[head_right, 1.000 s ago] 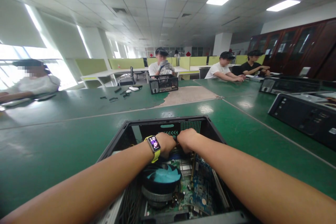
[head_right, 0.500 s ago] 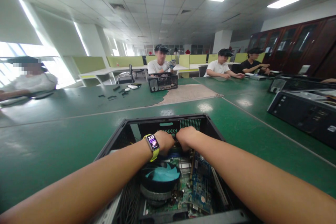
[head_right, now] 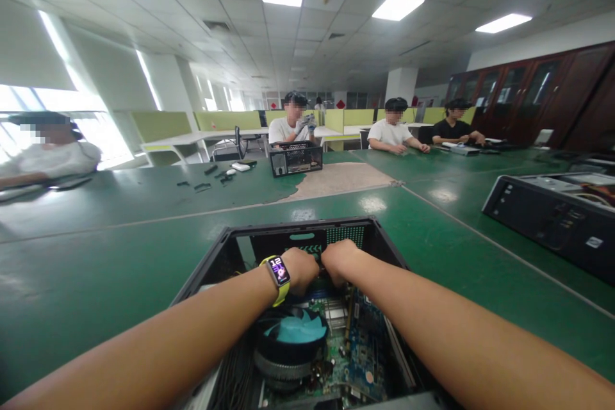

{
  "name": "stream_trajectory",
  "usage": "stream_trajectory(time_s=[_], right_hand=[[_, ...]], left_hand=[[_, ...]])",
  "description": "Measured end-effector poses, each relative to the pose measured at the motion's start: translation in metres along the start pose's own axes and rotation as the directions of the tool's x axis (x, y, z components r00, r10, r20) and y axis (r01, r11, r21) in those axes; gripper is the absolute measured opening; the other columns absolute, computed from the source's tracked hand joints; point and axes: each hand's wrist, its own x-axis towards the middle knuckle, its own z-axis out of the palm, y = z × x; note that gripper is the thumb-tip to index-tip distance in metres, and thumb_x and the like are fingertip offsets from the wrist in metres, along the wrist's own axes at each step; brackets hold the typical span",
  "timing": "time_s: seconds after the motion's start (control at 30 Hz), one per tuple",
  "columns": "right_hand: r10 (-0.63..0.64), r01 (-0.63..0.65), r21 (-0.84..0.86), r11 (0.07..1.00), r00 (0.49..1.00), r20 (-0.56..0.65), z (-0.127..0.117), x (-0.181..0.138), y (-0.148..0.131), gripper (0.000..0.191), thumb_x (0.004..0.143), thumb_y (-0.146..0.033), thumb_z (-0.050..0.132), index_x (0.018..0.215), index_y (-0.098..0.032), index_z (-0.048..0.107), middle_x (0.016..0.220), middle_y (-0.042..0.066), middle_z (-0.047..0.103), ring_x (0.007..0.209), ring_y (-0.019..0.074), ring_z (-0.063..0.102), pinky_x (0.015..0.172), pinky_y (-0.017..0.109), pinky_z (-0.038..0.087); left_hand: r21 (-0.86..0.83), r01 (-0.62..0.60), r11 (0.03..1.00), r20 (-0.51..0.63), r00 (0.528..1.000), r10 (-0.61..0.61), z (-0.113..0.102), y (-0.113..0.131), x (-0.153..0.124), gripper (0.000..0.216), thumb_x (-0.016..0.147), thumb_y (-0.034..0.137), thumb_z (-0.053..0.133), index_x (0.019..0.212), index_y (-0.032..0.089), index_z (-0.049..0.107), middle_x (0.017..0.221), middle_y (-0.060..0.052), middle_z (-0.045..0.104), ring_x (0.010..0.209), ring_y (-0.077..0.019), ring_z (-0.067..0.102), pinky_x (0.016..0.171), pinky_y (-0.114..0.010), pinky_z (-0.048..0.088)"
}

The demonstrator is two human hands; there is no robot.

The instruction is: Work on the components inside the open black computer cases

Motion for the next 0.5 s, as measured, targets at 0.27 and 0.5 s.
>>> stream_trajectory(time_s=[0.27,0.5], right_hand=[[0.002,-0.002,0.002,1.000,1.000,0.016,-0.003,-0.003,-0.003,0.050,0.059,-0.027,0.074,0.105,-0.009,0.068,0.103,0.018,0.067,0.093,0.0325,0.064,0.074,0.040,0.054],[0.013,-0.009,0.070,0.998,0.998,-0.060,-0.020,-0.027,0.004,0.047,0.058,-0.039,0.074,0.098,-0.015,0.071,0.097,0.015,0.069,0.088,0.0320,0.065,0.068,0.037,0.052]], left_hand=[[0.001,-0.005,1.000,0.006,1.000,0.005,0.001,-0.001,0.002,0.038,0.061,0.026,0.075,0.098,0.017,0.071,0.097,-0.016,0.071,0.090,-0.0311,0.067,0.079,-0.041,0.055],[0.003,0.028,1.000,0.088,0.996,-0.028,-0.010,-0.001,-0.005,0.048,0.059,0.032,0.079,0.105,0.019,0.069,0.103,-0.015,0.070,0.095,-0.0314,0.065,0.081,-0.038,0.054]])
